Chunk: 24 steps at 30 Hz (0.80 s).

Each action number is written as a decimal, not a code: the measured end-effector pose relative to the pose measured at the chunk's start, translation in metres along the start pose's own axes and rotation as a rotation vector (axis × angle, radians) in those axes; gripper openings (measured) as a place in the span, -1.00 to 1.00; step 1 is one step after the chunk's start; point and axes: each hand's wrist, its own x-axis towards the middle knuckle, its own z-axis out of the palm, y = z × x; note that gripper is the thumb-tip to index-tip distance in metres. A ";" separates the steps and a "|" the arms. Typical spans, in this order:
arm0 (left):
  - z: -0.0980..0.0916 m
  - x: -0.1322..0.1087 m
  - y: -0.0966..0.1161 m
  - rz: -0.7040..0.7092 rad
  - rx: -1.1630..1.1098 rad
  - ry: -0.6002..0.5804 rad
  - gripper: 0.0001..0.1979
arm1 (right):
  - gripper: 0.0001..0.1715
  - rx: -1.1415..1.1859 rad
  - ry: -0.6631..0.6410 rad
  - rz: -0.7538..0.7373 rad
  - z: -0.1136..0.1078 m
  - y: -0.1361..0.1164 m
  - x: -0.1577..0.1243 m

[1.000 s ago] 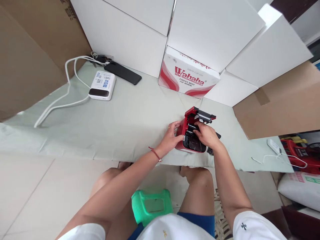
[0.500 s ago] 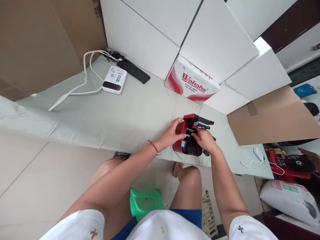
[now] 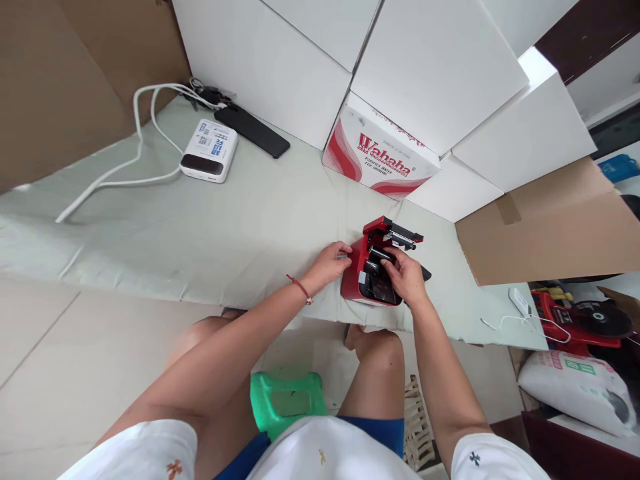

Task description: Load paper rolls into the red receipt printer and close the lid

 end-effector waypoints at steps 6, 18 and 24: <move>-0.001 -0.003 0.008 -0.006 0.039 0.000 -0.76 | -0.46 0.234 0.062 0.000 -0.002 0.008 -0.008; -0.011 -0.003 0.005 -0.024 0.101 -0.003 -0.74 | -0.44 0.448 0.102 0.224 -0.003 0.099 -0.074; -0.014 -0.001 0.002 0.002 0.119 -0.013 -0.78 | -0.45 0.275 0.072 0.141 0.020 0.105 -0.058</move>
